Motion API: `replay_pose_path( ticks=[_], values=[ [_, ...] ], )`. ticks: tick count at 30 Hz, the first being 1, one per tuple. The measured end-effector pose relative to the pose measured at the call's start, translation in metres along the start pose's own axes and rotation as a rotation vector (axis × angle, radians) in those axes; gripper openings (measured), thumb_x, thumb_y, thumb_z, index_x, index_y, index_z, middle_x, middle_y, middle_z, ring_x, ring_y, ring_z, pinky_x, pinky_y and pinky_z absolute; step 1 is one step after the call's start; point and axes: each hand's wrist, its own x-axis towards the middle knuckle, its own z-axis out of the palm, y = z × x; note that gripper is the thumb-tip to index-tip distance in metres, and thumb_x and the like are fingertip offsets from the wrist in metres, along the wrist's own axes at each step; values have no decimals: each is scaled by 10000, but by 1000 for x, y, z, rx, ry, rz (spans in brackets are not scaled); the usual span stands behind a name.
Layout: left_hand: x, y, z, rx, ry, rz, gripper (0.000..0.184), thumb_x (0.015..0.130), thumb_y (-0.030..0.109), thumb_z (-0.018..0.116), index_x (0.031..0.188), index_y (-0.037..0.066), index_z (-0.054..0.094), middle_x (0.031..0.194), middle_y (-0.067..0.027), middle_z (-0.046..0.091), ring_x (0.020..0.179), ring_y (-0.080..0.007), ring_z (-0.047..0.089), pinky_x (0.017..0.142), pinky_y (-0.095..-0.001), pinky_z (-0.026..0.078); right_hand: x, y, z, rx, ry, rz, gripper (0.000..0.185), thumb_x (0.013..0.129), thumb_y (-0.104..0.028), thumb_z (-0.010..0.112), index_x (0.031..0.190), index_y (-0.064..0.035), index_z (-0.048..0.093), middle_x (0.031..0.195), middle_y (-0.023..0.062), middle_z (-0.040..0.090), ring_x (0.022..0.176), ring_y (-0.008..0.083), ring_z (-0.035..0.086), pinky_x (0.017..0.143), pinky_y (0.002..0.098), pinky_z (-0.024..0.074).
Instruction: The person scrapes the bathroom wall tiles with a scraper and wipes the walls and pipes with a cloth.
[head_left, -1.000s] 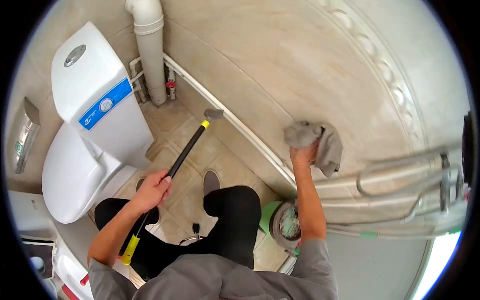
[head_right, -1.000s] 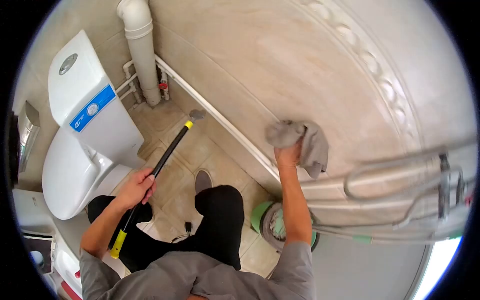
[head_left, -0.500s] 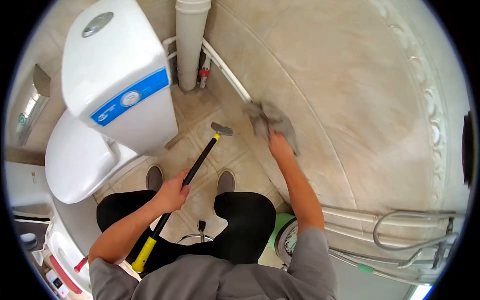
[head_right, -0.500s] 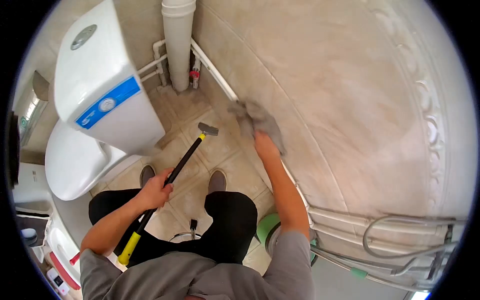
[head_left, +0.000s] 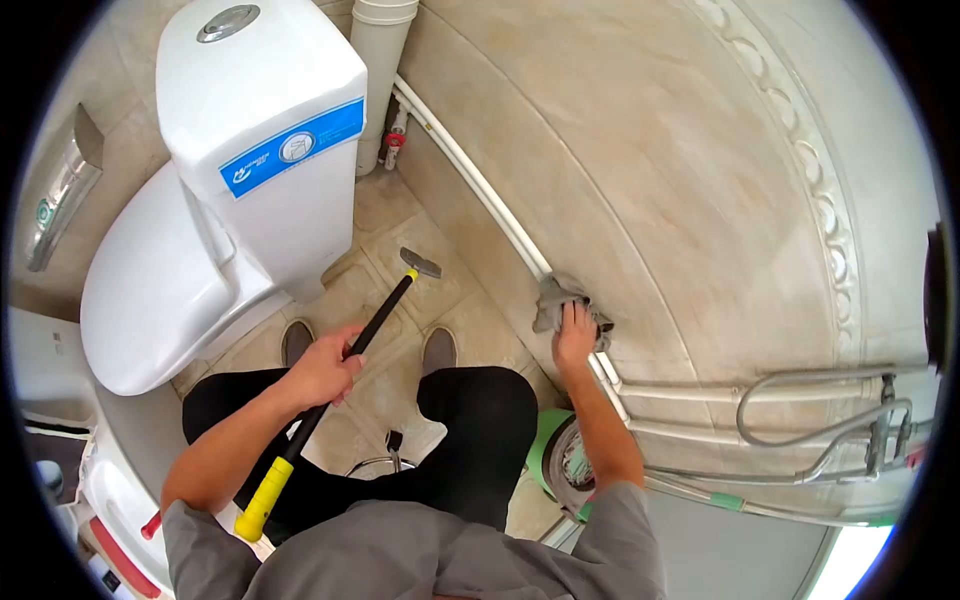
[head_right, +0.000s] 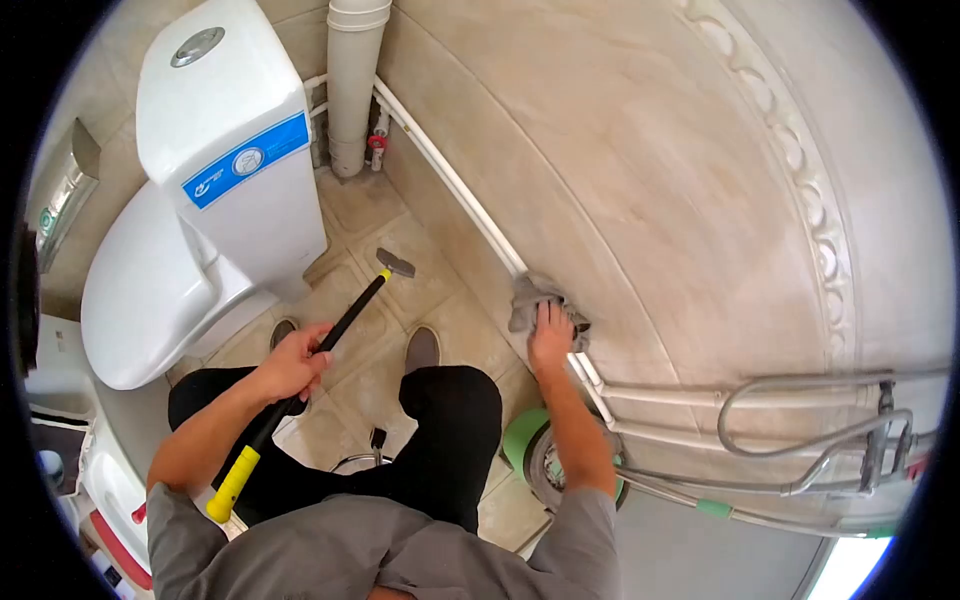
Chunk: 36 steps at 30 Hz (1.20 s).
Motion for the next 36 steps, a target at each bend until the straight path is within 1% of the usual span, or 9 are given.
replay_pose_path(
  ticks=[7, 10, 11, 12, 16, 19, 25, 34, 36],
  values=[
    [0, 48, 12, 100, -73, -46, 571, 972, 22, 538, 1513, 42, 357, 778, -70, 570, 498, -125, 524, 446, -303, 455, 81, -69, 46, -83, 191, 156, 388, 703, -73, 675, 1088, -62, 624, 1057, 157, 544, 996, 366, 532, 797, 485, 387],
    [11, 56, 21, 103, -92, 29, 576, 972, 8, 531, 1519, 50, 355, 847, -78, 582, 498, -116, 514, 445, -290, 456, 137, -97, 85, 28, 275, 105, 248, 805, -81, 612, 1048, -80, 662, 1005, 132, 586, 971, 352, 570, 794, 506, 407],
    [14, 53, 23, 105, -63, 42, 575, 968, 23, 545, 1513, 51, 363, 841, -97, 592, 533, -134, 545, 464, -308, 473, 165, -114, 89, 156, 284, 117, 208, 968, -192, 534, 1054, -36, 642, 1031, 180, 611, 995, 373, 583, 848, 540, 414],
    [17, 52, 26, 111, -35, 57, 575, 964, 37, 558, 1507, 51, 370, 836, -116, 602, 568, -151, 577, 483, -327, 489, 196, -131, 105, 322, 83, 248, 273, 1014, -233, 482, 1096, -18, 630, 1073, 196, 622, 1023, 375, 588, 884, 525, 428],
    [29, 62, 35, -62, 170, -84, 586, 991, 27, 511, 1543, 63, 316, 866, -74, 541, 505, -111, 497, 422, -271, 435, 280, -180, 95, 151, 195, -131, 320, 907, -147, 554, 1201, -34, 609, 1095, 150, 611, 1043, 308, 587, 965, 456, 457],
    [36, 63, 24, -74, 245, -56, 568, 998, 28, 495, 1537, 33, 316, 901, -74, 544, 495, -105, 494, 404, -262, 420, 259, -154, 91, 163, 306, -221, 408, 839, -135, 590, 1238, -50, 606, 1088, 98, 605, 1039, 263, 585, 943, 435, 487],
    [32, 64, 22, -46, 229, -19, 555, 980, 30, 524, 1512, 16, 367, 888, -58, 546, 506, -92, 494, 383, -242, 406, 86, -50, 36, -5, 160, -38, 406, 839, -157, 590, 1238, -91, 625, 1096, 49, 617, 1017, 231, 593, 909, 461, 506],
    [16, 52, 47, -5, 92, 44, 554, 975, 34, 521, 1503, -17, 362, 879, -59, 536, 512, -94, 490, 389, -254, 405, -69, 15, -74, 82, 145, 95, 469, 719, -47, 679, 1187, -51, 641, 1109, 91, 624, 1016, 277, 583, 819, 434, 433],
    [17, 46, 49, -1, 91, 57, 557, 974, 37, 521, 1505, -18, 359, 879, -60, 536, 512, -96, 491, 388, -256, 405, -89, 21, -83, 51, 291, 343, 590, 667, 42, 659, 1251, -22, 605, 1164, 136, 617, 1045, 340, 567, 872, 457, 428]
  ],
)
